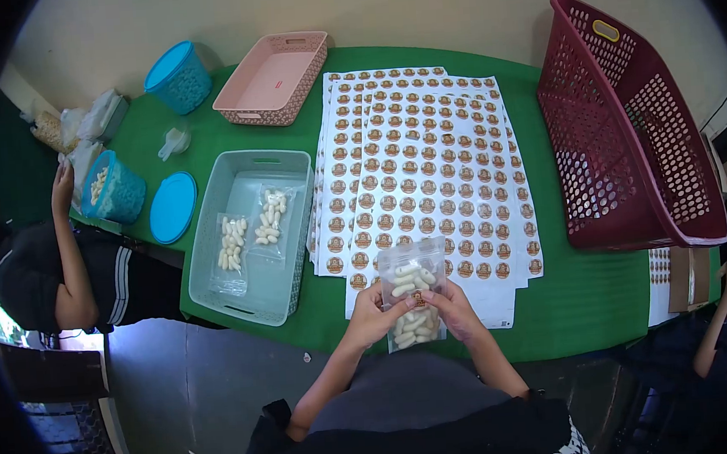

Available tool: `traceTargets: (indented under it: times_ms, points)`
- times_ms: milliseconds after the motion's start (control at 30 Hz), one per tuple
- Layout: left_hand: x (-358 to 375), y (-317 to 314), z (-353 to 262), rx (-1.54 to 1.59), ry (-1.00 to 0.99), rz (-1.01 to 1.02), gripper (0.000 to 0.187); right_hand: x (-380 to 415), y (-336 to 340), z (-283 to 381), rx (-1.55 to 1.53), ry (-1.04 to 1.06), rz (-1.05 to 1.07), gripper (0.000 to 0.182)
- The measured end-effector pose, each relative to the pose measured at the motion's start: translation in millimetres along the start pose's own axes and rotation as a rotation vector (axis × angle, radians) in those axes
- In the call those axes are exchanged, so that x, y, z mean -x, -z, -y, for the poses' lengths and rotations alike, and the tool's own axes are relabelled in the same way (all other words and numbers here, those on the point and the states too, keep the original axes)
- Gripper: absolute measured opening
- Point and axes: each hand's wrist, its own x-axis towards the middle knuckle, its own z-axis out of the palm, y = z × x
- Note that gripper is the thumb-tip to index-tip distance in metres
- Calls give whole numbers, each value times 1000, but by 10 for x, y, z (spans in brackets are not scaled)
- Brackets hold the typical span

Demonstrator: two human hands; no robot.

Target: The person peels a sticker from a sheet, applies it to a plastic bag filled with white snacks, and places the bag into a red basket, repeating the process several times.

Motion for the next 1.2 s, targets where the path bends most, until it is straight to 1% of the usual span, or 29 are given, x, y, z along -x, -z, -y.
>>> traceTargets:
  times_ms: [100, 167, 200, 267, 300, 367, 400, 467, 567, 667, 800, 867, 1000, 1067, 1200]
  points:
    - [4, 19, 13, -2, 40, -15, 27, 11, -4, 21, 86, -1, 3, 39]
    - [9, 18, 17, -44, -37, 10, 26, 5, 28, 5, 101, -1, 54, 37]
    - [10, 26, 26, -44, -39, 10, 26, 8, 20, 12, 102, 1, 54, 37]
    - [1, 49, 43, -32, 5, 0, 27, 15, -9, 30, 152, -87, 44, 33]
    - [1, 49, 30, -31, 2, 0, 27, 11, -16, 29, 154, -86, 45, 33]
    - [5, 44, -1, 10, 45, 11, 31, 8, -27, 25, 145, -88, 5, 30]
    - [6, 51, -3, 10, 44, 12, 31, 5, -29, 17, 146, -87, 4, 30]
    - [16, 67, -6, 2, -4, 96, 37, -3, -33, -3, 123, -51, -42, 30]
    - [-7, 63, -23, -34, 10, 88, 42, -2, -29, -8, 110, -52, -60, 29]
    - [-23, 68, 28, -1, 8, 56, 42, 4, -31, -44, 106, -20, -73, 28]
    - [-6, 57, -30, -10, 38, 79, 42, 5, -53, -39, 109, 27, -57, 27]
    - [6, 51, -24, -39, 17, 126, 40, -11, -53, -36, 90, 23, -112, 25]
    - [-31, 106, 59, -53, 75, 88, 42, -1, -36, 16, 121, -14, -130, 24]
    - [-44, 135, 92, -36, 99, 68, 36, -8, -15, 9, 39, -46, -112, 26]
    - [2, 81, -48, -68, 39, 57, 31, -15, 34, -11, 97, -82, -86, 31]
